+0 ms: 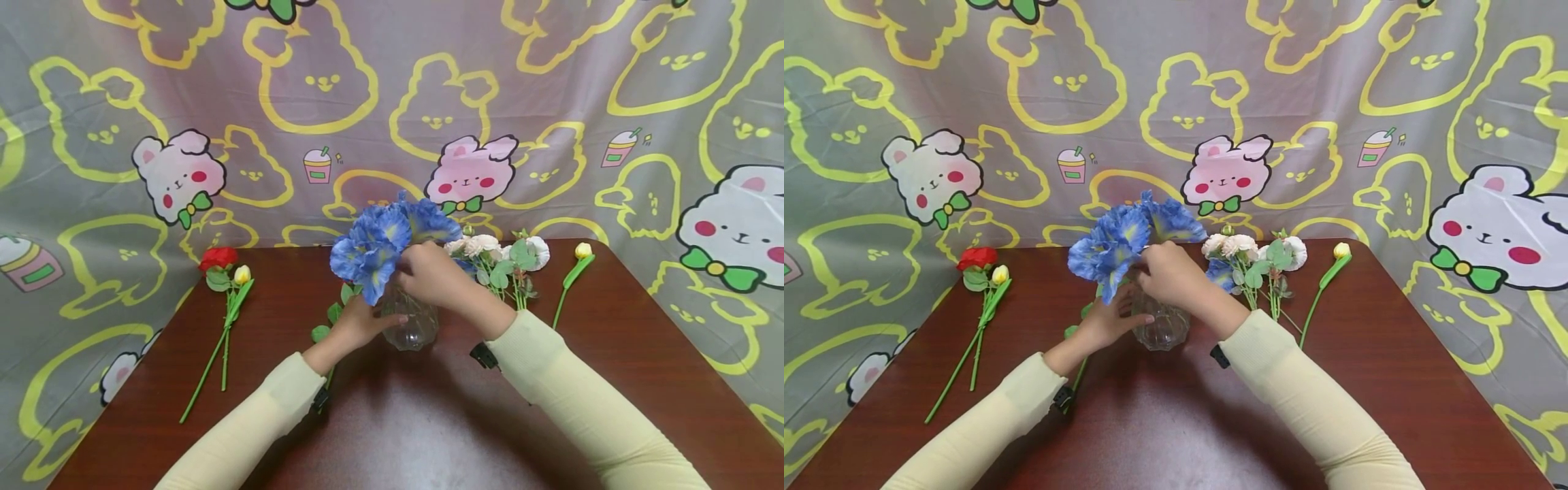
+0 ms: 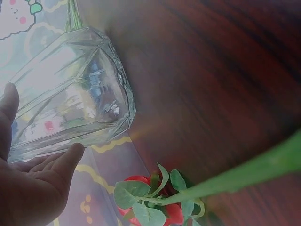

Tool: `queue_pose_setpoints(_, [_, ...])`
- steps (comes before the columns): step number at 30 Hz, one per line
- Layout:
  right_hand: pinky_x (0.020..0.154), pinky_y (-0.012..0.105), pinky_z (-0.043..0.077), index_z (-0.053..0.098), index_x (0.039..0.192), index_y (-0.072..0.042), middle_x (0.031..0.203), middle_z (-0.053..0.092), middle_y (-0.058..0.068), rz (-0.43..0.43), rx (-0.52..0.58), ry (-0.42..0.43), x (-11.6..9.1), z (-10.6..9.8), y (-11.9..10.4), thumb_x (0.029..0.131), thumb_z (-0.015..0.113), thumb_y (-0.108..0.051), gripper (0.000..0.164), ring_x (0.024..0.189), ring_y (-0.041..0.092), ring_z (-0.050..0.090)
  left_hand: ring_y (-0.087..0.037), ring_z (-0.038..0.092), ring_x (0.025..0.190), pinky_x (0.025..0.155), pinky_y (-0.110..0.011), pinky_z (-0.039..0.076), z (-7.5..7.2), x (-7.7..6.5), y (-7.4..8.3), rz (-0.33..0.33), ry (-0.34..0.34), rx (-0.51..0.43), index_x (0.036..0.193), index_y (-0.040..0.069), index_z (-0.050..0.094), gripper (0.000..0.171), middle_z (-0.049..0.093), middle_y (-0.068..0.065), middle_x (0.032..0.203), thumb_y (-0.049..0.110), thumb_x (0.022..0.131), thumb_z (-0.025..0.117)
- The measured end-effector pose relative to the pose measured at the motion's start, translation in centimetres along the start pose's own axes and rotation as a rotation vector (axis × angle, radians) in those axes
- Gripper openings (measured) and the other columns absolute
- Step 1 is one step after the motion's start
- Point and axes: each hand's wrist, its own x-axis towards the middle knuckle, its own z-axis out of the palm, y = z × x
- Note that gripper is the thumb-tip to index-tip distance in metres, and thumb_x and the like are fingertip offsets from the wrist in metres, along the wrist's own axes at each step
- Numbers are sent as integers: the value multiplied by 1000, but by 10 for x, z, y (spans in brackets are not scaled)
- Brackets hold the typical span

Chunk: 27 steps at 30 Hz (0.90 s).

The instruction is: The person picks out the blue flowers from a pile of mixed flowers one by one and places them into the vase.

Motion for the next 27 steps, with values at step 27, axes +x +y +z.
queue_pose_setpoints(27, [61, 30, 51, 76, 83, -5, 69, 66, 2, -120, 1, 70, -11, -14, 5, 85, 72, -3, 5, 63, 15, 58, -28, 60, 111, 90, -43, 50, -2, 0, 1, 6, -1, 85, 138, 4, 49, 74, 64, -14, 120, 35, 80, 81])
